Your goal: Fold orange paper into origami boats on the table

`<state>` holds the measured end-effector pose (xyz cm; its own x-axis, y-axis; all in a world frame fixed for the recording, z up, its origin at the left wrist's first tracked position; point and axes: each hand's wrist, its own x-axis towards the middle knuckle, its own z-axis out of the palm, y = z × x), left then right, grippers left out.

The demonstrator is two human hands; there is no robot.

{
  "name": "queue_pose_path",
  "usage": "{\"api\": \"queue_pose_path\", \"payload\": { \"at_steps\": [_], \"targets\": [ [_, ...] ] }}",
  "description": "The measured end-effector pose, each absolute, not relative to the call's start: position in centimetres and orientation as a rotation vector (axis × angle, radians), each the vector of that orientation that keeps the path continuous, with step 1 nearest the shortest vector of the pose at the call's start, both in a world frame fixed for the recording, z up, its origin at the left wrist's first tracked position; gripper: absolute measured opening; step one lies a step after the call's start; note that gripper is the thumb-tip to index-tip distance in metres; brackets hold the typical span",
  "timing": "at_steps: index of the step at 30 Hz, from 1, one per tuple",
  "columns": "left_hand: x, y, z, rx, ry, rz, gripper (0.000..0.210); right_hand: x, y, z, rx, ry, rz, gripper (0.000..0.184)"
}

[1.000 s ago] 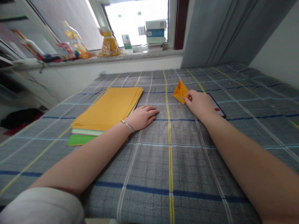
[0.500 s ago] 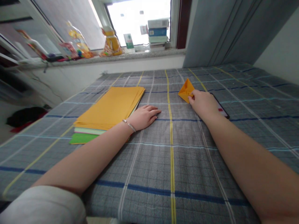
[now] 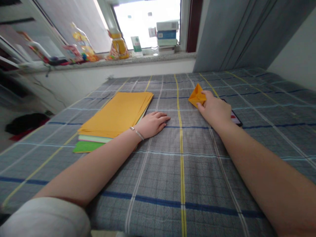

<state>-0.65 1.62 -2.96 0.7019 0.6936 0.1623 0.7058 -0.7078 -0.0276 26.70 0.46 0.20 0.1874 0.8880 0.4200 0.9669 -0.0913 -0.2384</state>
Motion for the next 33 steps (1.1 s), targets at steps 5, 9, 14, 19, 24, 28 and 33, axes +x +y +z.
{"api": "queue_pose_path", "payload": {
  "at_steps": [5, 9, 14, 19, 24, 28, 33],
  "targets": [
    [-0.6, 1.6, -3.0, -2.819, -1.172, -0.219, 0.04, 25.8, -0.5, -0.9, -1.587, -2.047, -0.072, 0.038],
    [-0.8, 1.4, -1.6, -2.791, -1.233, -0.26, 0.047, 25.5, -0.2, -3.2, -1.271, -2.336, 0.037, 0.034],
    [-3.6, 2.2, 2.0, -2.424, -1.763, -0.164, 0.055, 25.7, 0.4, -4.6, -1.107, -2.515, 0.022, 0.035],
    [-8.0, 3.7, 4.4, -2.425, -2.104, 0.477, 0.08, 25.6, 0.4, -4.4, -1.098, -2.542, 0.034, 0.035],
    [-8.7, 3.9, 5.0, -2.364, -2.085, 0.605, 0.075, 25.4, 0.4, -4.3, -1.107, -2.539, 0.008, 0.033],
    [-7.8, 3.9, 4.6, -2.34, -2.022, 0.593, 0.057, 25.4, 0.4, -4.3, -1.1, -2.526, 0.028, 0.033],
    [-6.5, 3.3, 4.3, -2.316, -1.992, 0.523, 0.054, 25.4, 0.3, -4.3, -1.092, -2.522, 0.036, 0.033]
  ]
}}
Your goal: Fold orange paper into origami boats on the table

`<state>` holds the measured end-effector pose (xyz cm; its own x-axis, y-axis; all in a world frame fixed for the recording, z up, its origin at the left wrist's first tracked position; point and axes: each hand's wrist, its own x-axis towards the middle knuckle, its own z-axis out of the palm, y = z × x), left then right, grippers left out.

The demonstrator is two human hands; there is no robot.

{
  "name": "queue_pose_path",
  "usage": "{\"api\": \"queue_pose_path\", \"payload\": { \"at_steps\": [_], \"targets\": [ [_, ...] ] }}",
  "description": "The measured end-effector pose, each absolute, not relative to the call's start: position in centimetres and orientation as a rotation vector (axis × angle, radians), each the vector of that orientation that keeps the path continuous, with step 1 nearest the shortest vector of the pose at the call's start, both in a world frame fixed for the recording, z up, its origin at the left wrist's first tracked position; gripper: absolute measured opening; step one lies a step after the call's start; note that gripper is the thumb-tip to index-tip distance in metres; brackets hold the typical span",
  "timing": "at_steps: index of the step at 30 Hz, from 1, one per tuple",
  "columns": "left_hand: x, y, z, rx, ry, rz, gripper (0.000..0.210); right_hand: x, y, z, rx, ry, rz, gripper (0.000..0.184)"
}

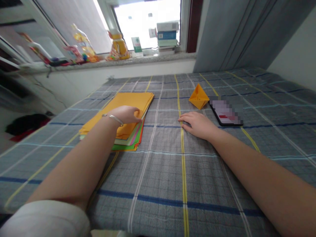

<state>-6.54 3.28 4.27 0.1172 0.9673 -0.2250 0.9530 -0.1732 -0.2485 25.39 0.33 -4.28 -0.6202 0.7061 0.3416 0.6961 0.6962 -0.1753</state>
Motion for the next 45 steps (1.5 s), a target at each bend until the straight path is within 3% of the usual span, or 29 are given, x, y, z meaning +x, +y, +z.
{"api": "queue_pose_path", "payload": {
  "at_steps": [9, 22, 33, 45],
  "targets": [
    [-5.4, 2.5, 4.8, -2.309, -2.004, 0.481, 0.038, 25.5, 0.4, -4.4, -1.087, -2.528, 0.029, 0.033],
    [-2.6, 0.4, 4.5, -2.194, -1.908, 0.327, 0.038, 25.5, 0.1, -4.3, -1.127, -2.484, 0.021, 0.034],
    [3.3, -5.1, 3.5, -2.575, -1.572, 0.238, 0.031, 24.5, -0.9, -4.0, -1.314, -2.404, 0.0, 0.046],
    [3.6, -4.8, 2.2, -2.771, -1.473, -0.038, 0.026, 22.7, -1.9, -3.1, -1.028, -2.551, -0.286, 0.016]
  ]
}}
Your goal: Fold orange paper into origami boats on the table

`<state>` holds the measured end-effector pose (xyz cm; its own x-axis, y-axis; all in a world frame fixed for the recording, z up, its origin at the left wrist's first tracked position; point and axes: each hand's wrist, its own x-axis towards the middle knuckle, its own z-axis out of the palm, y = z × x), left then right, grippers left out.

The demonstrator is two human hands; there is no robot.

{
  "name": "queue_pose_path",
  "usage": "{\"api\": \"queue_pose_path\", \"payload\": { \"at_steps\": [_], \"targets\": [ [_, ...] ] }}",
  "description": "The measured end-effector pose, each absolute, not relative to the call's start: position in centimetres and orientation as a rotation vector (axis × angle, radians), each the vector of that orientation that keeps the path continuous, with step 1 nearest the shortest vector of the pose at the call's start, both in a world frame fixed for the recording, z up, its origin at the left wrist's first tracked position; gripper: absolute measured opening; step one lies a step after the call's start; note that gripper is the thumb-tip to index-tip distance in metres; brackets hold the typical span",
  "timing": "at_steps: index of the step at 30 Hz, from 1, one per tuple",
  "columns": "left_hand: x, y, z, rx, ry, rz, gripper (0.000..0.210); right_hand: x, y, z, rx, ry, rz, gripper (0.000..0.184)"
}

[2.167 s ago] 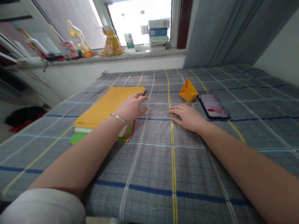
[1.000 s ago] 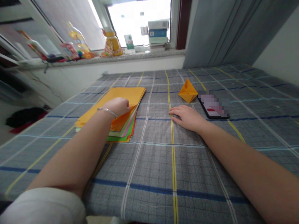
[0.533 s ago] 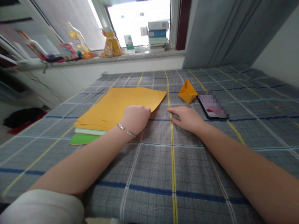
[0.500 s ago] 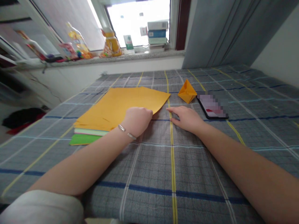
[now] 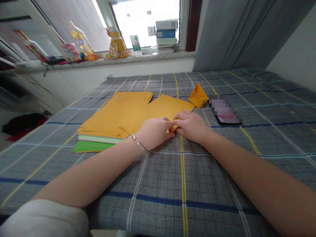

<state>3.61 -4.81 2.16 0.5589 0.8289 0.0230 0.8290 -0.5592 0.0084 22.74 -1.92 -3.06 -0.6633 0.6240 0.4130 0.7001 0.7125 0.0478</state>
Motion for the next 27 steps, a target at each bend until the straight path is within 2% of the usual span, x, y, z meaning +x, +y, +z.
{"api": "queue_pose_path", "payload": {
  "at_steps": [3, 8, 15, 18, 24, 27],
  "targets": [
    [2.8, -3.8, 2.5, -2.877, -1.489, -0.084, 0.037, 22.7, -1.9, -3.2, -0.987, -2.575, -0.289, 0.018],
    [0.3, -1.0, 1.8, -2.684, -1.528, -0.12, 0.032, 23.6, -1.3, -3.5, -0.925, -2.579, -0.216, 0.021],
    [-3.7, 2.1, 0.9, -2.695, -1.562, 0.277, 0.065, 26.8, 0.3, -3.4, -0.718, -2.541, 0.142, 0.018],
    [-4.6, 2.7, 1.2, -2.797, -1.436, 0.393, 0.067, 28.4, 0.7, -3.0, -0.8, -2.6, 0.33, 0.019],
    [-4.3, 2.8, 0.7, -2.827, -1.417, 0.312, 0.066, 30.6, 0.1, -1.3, -1.116, -2.693, 0.661, 0.021],
    [-3.7, 2.5, 0.1, -2.776, -1.502, 0.267, 0.066, 31.3, -0.1, -0.7, -1.183, -2.659, 0.709, 0.026]
  ]
}}
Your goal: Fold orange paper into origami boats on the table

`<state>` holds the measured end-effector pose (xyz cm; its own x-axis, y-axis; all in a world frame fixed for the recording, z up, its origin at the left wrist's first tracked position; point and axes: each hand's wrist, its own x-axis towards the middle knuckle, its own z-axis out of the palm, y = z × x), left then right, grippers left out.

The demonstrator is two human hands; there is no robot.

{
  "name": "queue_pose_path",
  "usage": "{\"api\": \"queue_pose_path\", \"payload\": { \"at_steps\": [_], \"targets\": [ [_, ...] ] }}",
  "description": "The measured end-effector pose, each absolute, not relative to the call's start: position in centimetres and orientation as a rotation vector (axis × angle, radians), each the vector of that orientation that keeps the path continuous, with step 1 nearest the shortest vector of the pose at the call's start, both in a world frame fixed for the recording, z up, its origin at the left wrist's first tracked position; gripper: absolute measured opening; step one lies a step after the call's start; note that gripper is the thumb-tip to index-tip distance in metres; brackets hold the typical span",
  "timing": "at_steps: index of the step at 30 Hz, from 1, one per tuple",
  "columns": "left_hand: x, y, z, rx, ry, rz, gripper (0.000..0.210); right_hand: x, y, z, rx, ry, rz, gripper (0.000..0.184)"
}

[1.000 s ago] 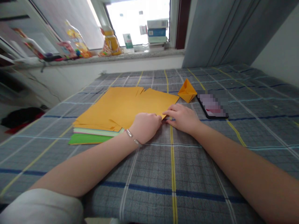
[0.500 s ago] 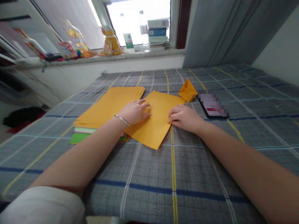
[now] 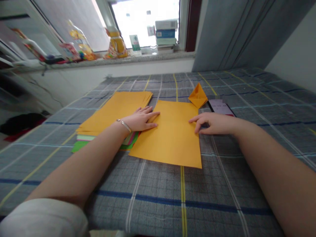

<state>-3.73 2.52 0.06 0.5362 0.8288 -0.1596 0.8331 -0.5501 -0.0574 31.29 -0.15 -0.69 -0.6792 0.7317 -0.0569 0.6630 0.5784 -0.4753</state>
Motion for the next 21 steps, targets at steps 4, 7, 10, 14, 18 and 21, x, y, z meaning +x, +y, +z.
{"api": "queue_pose_path", "payload": {
  "at_steps": [4, 7, 10, 14, 18, 21],
  "targets": [
    [-3.1, 2.5, -0.5, 2.668, 1.647, -0.139, 0.06, 31.2, 0.2, -1.1, -1.443, -2.496, 0.534, 0.04],
    [-2.8, 2.8, -0.5, 2.605, 1.698, 0.042, 0.058, 30.4, 0.5, -2.2, -1.733, -2.312, 0.365, 0.055],
    [-2.9, 3.2, 0.1, 2.438, 1.722, 0.159, 0.051, 29.7, 0.8, -3.3, -1.792, -2.239, 0.195, 0.058],
    [-3.5, 3.3, 1.0, 2.324, 1.592, 0.063, 0.054, 29.4, 0.7, -3.6, -1.799, -2.222, 0.156, 0.054],
    [-3.9, 3.2, 1.8, 2.336, 1.54, -0.022, 0.061, 29.1, 0.3, -2.9, -1.842, -2.202, 0.275, 0.049],
    [-4.2, 3.3, 1.9, 2.358, 1.514, -0.075, 0.06, 28.6, -0.1, -2.5, -1.821, -2.221, 0.347, 0.043]
  ]
}}
